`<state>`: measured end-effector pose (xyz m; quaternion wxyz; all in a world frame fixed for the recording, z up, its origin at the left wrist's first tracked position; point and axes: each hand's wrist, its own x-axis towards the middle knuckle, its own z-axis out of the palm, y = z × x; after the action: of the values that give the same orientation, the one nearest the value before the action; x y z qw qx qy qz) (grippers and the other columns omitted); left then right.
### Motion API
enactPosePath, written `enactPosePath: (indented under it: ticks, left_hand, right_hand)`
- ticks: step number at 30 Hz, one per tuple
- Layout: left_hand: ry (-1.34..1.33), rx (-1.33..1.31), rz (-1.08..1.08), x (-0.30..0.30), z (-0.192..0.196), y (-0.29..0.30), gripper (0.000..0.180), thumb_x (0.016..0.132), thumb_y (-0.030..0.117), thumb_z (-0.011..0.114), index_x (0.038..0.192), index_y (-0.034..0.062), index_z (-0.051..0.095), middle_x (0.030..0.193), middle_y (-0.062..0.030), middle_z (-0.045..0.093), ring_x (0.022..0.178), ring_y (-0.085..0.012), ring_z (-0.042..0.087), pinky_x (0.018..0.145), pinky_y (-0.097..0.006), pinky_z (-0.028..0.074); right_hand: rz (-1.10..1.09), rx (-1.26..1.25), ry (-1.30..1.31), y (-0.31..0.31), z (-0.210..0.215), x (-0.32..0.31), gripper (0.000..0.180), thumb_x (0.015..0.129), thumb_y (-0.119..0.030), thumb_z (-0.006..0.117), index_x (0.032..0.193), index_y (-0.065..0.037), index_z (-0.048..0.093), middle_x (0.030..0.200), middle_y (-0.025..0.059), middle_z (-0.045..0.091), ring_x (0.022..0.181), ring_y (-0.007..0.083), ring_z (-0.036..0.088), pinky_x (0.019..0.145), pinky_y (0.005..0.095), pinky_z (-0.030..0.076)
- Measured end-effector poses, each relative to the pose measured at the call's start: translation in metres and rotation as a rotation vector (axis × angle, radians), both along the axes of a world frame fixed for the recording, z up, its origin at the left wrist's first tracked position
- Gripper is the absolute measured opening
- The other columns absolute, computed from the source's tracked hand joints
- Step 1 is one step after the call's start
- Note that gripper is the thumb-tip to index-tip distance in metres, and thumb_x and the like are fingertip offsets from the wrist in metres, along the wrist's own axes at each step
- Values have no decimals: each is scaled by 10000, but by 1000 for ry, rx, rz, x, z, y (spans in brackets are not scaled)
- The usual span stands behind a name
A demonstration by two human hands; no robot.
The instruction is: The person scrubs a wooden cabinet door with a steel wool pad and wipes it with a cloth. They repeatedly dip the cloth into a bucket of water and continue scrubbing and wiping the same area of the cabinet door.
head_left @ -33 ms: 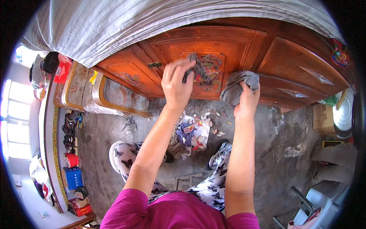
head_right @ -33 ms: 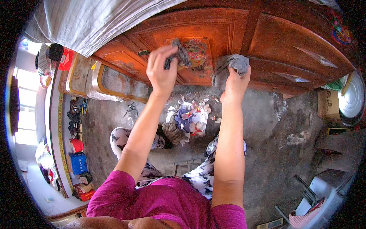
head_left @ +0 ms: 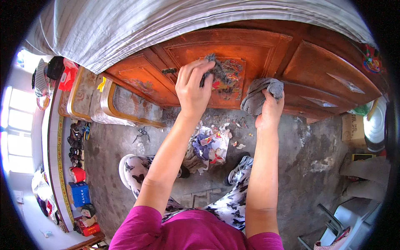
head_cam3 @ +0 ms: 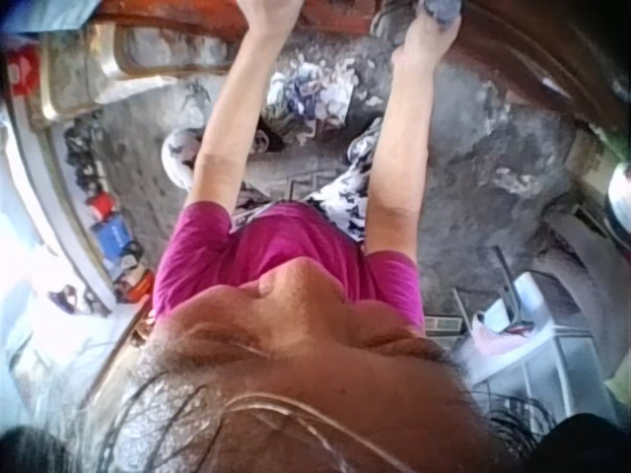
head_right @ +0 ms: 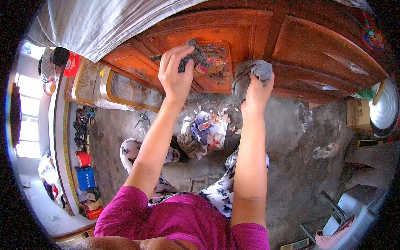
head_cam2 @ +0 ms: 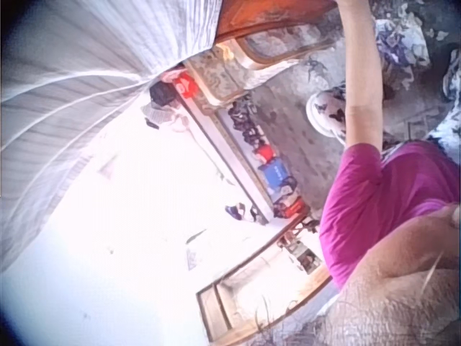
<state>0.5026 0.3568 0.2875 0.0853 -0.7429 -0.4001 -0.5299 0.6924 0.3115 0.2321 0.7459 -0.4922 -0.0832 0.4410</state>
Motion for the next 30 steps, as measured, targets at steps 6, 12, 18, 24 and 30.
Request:
enactPosePath:
  ticks: [6, 12, 18, 24, 30]
  left_hand:
    - [225, -28, -23, -10, -45, 1, 309, 697, -33, 791, 960, 129, 795, 995, -19, 722, 898, -239, 676, 794, -369, 565]
    - [154, 196, -74, 14, -7, 16, 294, 710, -43, 768, 950, 125, 796, 1037, -12, 742, 929, -240, 683, 822, -385, 556]
    - [311, 102, -72, 9, -23, 7, 246, 731, 3, 769, 936, 136, 793, 1004, 15, 734, 920, -225, 680, 788, -369, 552]
    - [304, 181, -83, 21, 9, 9, 231, 759, 14, 749, 944, 147, 784, 995, 24, 734, 898, -202, 679, 730, -346, 538]
    - [362, 72, -76, 17, -12, 3, 237, 743, 22, 754, 945, 143, 778, 1003, 23, 730, 891, -209, 677, 736, -360, 536]
  right_hand:
    - [-9, 59, 38, 3, -2, -9, 445, 931, 31, 647, 1356, -47, 541, 1265, 60, 638, 1140, 207, 615, 1008, 373, 474]
    - [8, 47, 5, 1, -3, -5, 455, 938, 26, 645, 1372, -45, 527, 1262, 53, 635, 1146, 203, 608, 1027, 377, 459]
    - [-38, -20, 24, 7, -15, -4, 463, 944, 21, 634, 1387, -46, 520, 1303, 68, 630, 1171, 215, 608, 1034, 387, 460]
    - [59, 46, -8, 0, -3, 0, 540, 942, 7, 645, 1452, -57, 477, 1334, 74, 612, 1195, 219, 597, 1044, 382, 455]
    - [-19, 12, 19, 5, 0, -8, 477, 930, 13, 649, 1386, -58, 525, 1282, 64, 629, 1157, 208, 603, 1014, 372, 466]
